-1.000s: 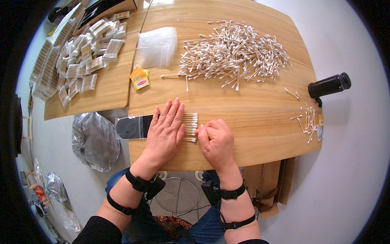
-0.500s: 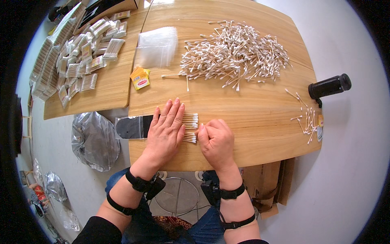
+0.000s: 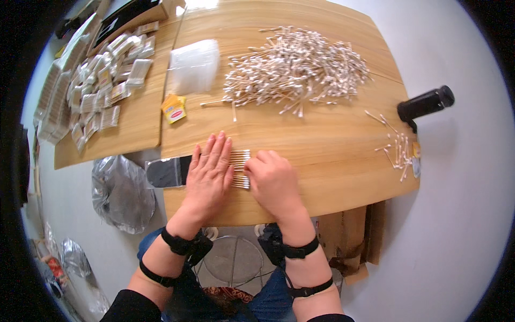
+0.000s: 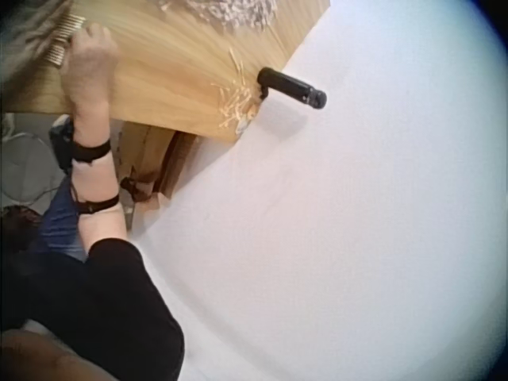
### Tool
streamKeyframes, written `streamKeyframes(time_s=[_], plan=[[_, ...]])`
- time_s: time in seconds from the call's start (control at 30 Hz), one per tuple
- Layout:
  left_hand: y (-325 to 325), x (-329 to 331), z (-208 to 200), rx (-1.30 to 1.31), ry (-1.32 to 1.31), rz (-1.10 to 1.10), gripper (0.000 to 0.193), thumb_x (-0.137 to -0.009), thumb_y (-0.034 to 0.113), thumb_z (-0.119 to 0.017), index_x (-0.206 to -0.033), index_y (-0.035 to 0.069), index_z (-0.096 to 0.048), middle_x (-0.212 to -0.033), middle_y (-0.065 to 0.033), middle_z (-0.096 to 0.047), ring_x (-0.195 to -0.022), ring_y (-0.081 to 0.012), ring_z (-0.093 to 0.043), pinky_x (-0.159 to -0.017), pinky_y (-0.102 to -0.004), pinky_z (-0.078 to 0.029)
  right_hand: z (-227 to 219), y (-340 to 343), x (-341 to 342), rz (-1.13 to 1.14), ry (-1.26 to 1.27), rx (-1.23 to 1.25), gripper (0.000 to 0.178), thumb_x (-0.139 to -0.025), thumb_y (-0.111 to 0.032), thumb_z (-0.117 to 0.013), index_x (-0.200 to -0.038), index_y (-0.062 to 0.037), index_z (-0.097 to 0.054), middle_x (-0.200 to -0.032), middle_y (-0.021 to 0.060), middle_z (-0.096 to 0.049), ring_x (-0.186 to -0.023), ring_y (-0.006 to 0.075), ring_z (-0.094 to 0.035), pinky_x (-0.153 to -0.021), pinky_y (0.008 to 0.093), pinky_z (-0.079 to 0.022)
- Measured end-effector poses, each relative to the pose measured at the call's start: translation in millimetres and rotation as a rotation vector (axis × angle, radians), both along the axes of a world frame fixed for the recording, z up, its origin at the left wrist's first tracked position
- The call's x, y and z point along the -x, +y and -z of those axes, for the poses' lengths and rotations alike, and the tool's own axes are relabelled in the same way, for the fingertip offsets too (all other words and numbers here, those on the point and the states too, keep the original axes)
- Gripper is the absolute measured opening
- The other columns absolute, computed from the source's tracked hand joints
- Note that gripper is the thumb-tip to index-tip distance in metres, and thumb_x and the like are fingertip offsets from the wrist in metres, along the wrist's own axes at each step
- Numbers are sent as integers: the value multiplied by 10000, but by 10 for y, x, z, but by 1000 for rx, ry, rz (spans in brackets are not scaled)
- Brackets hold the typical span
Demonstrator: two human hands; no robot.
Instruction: Sorting and packaging cotton swabs into individual plastic wrappers and arranging them on cardboard.
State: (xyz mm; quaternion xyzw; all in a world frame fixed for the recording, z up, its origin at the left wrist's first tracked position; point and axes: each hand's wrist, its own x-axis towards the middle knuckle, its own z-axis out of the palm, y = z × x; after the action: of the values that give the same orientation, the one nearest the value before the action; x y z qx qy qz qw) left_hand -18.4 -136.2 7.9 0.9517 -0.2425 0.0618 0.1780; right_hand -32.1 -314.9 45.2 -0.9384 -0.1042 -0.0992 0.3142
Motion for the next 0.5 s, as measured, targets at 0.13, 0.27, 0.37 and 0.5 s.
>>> streamKeyframes(time_s=[0.13, 0.27, 0.37, 0.5], plan=[[100, 1, 20, 12, -18, 8, 574, -1018, 220, -517, -1554, 49, -407, -1639, -129, -364, -1535, -270, -307, -1262, -466, -174, -14, 14, -3, -67, -33, 132, 72, -835, -55, -661, -825, -57, -590, -861, 122, -593, -880, 326, -613, -753, 429, -509], [117, 21, 10, -66, 48, -25, 576, -1027, 227, -497, -1561, 40, -391, -1643, -130, -354, -1544, -258, -287, -1264, -462, -167, 1, -334, 15, -61, -16, 24, 77, -850, -50, -662, -836, -48, -587, -889, 150, -627, -851, 355, -614, -744, 436, -510], [139, 26, -22, -84, 61, -39, 579, -1030, 237, -496, -1563, 38, -386, -1644, -134, -351, -1548, -266, -276, -1266, -461, -161, 127, -718, 48, 323, 152, -395, 89, -956, -92, -652, -900, -39, -607, -975, 114, -705, -817, 272, -662, -702, 368, -527], [65, 0, -34, -50, 33, -14, 583, -1030, 246, -503, -1560, 34, -385, -1641, -139, -354, -1548, -274, -275, -1264, -463, -166, 189, -1086, 9, 703, -33, -1192, 87, -1007, -99, -628, -1070, -41, -613, -981, 59, -702, -829, 136, -652, -677, 278, -542]])
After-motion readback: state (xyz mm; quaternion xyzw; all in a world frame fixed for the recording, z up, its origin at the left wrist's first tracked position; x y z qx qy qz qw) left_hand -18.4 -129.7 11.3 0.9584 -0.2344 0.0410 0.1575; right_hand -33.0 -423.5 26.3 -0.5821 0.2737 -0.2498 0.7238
